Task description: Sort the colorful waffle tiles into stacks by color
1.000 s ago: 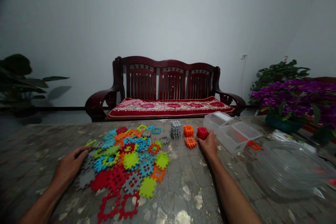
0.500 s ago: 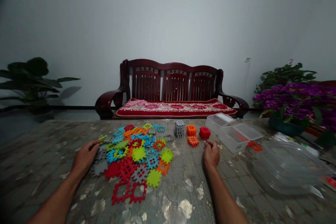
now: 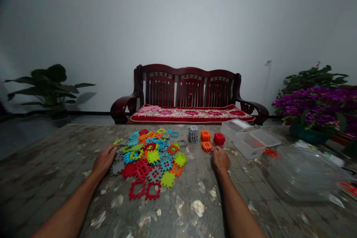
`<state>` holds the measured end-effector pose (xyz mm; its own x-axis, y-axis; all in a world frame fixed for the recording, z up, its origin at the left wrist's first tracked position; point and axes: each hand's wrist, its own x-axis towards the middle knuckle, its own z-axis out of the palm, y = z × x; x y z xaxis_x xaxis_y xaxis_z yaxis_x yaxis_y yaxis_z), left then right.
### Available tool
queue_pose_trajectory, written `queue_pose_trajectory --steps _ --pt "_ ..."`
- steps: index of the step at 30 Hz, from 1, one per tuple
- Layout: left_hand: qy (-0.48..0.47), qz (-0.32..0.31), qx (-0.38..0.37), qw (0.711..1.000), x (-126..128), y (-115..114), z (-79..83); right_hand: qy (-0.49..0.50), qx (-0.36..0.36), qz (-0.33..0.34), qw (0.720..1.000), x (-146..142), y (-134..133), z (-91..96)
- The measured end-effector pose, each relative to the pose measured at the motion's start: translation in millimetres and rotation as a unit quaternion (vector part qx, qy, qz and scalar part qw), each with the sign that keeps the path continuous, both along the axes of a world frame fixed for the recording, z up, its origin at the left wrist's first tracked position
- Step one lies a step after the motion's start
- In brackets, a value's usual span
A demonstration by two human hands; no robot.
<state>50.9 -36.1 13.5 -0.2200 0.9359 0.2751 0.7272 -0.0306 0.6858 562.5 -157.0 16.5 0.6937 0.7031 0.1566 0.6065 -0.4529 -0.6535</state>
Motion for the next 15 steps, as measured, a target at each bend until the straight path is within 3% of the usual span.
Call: queue_pose_trajectory --steps 15 --pt "0.124 -0.061 -0.017 0.990 3 -8 -19.3 0.066 0.117 0.011 0.991 6 3 -3.6"
